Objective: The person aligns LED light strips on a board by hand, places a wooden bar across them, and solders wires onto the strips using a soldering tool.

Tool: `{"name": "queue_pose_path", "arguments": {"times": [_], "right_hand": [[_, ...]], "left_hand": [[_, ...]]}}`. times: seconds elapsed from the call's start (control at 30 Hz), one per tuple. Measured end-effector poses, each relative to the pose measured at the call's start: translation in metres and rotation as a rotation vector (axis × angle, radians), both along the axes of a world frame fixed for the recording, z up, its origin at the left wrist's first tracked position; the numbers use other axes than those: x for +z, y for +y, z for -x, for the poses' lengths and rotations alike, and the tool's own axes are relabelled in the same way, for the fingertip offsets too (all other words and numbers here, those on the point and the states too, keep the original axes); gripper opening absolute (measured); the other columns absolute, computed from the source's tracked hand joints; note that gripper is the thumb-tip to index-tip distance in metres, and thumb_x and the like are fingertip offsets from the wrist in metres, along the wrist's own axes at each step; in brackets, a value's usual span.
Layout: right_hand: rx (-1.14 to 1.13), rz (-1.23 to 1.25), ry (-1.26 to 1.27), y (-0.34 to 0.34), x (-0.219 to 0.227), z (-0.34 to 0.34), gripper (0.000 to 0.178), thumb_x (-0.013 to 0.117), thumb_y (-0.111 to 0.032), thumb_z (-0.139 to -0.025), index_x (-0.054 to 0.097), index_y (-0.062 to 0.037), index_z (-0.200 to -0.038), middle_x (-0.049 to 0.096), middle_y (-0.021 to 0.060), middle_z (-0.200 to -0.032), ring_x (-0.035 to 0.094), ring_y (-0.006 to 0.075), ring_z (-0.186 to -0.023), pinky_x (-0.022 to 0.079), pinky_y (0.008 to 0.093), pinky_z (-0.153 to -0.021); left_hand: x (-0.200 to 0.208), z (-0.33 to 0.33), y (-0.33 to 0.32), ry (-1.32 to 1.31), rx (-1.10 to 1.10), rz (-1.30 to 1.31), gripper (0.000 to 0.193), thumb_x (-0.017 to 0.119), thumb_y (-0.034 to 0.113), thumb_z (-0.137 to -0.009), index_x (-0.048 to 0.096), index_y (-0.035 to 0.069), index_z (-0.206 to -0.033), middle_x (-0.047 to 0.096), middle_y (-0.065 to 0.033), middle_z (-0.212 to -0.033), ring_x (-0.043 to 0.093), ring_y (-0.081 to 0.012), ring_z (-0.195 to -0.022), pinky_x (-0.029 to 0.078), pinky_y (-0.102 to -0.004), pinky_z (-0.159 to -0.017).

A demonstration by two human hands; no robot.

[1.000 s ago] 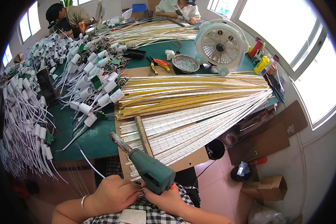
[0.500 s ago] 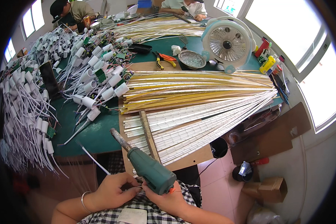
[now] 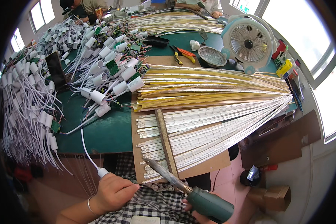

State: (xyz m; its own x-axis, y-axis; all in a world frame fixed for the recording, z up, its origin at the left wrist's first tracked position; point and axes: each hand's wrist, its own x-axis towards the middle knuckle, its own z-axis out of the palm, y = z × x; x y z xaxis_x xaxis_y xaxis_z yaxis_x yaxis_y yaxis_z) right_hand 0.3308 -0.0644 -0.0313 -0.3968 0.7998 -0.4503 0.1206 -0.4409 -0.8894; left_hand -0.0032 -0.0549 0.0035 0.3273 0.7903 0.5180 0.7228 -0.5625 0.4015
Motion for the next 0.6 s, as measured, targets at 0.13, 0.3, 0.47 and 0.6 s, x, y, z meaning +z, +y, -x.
{"name": "queue_pose_path", "arguments": {"times": [0.13,0.3,0.47,0.6], "right_hand": [[0.025,-0.177,-0.038,-0.019,0.010,-0.018,0.068,0.070,-0.058,-0.076,0.057,-0.0028,-0.113,0.063,0.0099,-0.089,0.062,0.0160,-0.084,0.051,0.0278,-0.070],[0.097,-0.341,-0.177,-0.029,0.020,-0.009,0.063,0.070,-0.053,-0.077,0.057,-0.0026,-0.114,0.063,0.0104,-0.092,0.062,0.0173,-0.086,0.051,0.0287,-0.072],[0.110,-0.408,-0.219,-0.026,0.020,0.001,0.059,0.069,-0.047,-0.078,0.057,-0.0023,-0.115,0.063,0.0109,-0.094,0.062,0.0185,-0.088,0.050,0.0295,-0.074],[0.120,-0.440,-0.240,-0.025,0.020,0.003,0.055,0.069,-0.043,-0.079,0.057,-0.0022,-0.115,0.063,0.0113,-0.096,0.062,0.0195,-0.089,0.050,0.0301,-0.076]], "left_hand": [[-0.009,-0.001,0.002,-0.034,-0.008,-0.007,0.018,0.072,0.008,-0.066,0.069,0.007,-0.084,0.063,-0.0004,-0.074,0.058,-0.0148,-0.058,0.040,-0.0287,-0.053],[-0.012,-0.003,0.004,-0.024,-0.017,0.023,0.017,0.071,0.008,-0.067,0.069,0.007,-0.084,0.063,-0.0002,-0.074,0.057,-0.0147,-0.058,0.040,-0.0290,-0.053],[-0.012,-0.002,0.003,-0.008,-0.030,0.025,0.016,0.069,0.009,-0.072,0.068,0.007,-0.088,0.061,-0.0008,-0.078,0.058,-0.0140,-0.061,0.040,-0.0278,-0.053],[-0.014,-0.004,0.004,-0.009,-0.018,0.042,0.016,0.070,0.007,-0.070,0.068,0.007,-0.086,0.059,-0.0013,-0.076,0.056,-0.0150,-0.059,0.039,-0.0289,-0.053]]}}
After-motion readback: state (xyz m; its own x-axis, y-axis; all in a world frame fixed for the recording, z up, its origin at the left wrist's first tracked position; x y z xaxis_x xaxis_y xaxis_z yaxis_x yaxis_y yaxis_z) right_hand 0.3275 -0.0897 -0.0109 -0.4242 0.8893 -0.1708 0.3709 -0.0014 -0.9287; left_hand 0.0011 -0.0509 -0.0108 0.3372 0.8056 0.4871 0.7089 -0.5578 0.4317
